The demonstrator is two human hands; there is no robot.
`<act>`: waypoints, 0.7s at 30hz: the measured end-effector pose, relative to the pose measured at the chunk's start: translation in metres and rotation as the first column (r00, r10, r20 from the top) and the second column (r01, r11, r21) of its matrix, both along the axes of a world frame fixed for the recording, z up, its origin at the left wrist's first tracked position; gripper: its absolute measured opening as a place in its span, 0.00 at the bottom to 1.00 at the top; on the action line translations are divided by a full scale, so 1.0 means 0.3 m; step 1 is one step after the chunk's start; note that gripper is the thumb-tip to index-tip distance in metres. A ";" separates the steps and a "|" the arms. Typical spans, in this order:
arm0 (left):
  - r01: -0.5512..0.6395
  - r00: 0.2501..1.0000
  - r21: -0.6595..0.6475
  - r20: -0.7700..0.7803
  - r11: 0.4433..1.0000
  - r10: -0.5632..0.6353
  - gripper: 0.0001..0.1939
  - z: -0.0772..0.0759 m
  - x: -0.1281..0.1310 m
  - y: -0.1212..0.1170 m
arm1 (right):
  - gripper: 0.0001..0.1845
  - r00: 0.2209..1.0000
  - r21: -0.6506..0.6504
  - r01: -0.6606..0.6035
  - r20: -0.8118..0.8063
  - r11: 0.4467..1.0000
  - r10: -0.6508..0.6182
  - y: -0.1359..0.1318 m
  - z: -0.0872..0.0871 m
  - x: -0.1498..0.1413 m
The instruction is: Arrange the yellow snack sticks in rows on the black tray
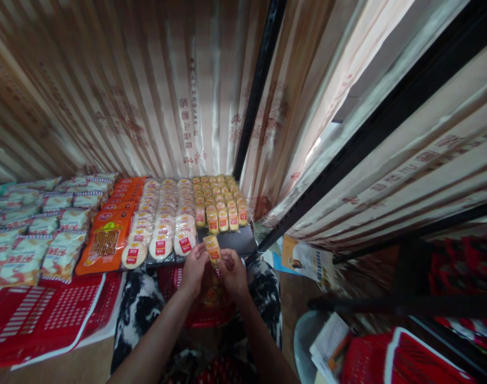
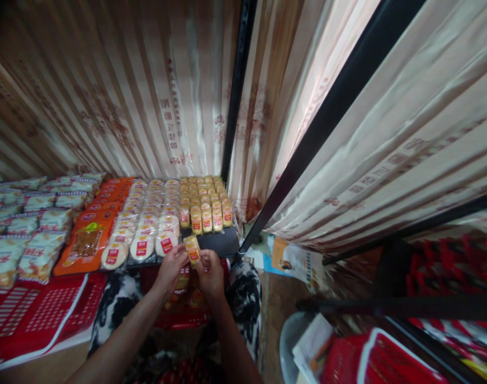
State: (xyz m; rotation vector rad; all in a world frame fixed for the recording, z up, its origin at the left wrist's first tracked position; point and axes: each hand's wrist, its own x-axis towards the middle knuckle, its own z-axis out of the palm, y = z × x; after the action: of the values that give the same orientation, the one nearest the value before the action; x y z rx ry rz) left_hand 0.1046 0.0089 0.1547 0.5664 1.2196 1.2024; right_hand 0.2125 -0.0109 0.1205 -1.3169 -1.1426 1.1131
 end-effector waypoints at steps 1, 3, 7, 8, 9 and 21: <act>0.007 1.000 0.004 -0.007 1.000 -0.007 0.16 0.002 0.002 -0.001 | 0.12 0.999 0.015 0.031 0.037 0.999 -0.032 0.002 0.001 0.000; 0.008 1.000 0.008 -0.006 1.000 -0.008 0.16 0.007 0.007 -0.002 | 0.10 0.989 0.065 0.076 0.119 0.995 -0.084 0.004 0.009 0.002; -0.001 1.000 0.014 0.005 1.000 0.001 0.16 0.005 0.011 0.002 | 0.06 0.958 0.165 0.065 0.266 0.984 -0.108 0.008 0.037 0.005; 0.002 1.000 0.019 0.007 1.000 -0.002 0.16 0.002 0.011 0.004 | 0.06 0.949 0.185 0.056 0.296 0.981 -0.110 0.008 0.045 0.005; 0.007 1.000 0.024 0.009 1.000 -0.007 0.16 -0.002 0.010 0.005 | 0.05 0.940 0.205 0.049 0.322 0.978 -0.114 0.008 0.052 0.005; 0.054 0.998 0.053 -0.031 0.997 -0.053 0.16 -0.003 0.007 0.012 | 0.05 0.874 0.289 0.059 0.448 0.956 -0.189 0.013 0.065 -0.005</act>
State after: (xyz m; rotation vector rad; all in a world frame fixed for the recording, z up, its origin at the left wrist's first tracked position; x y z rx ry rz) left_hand 0.1068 0.0124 0.1538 0.6554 1.1923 1.1884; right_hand 0.2111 -0.0070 0.1401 -1.4624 -1.4794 0.5222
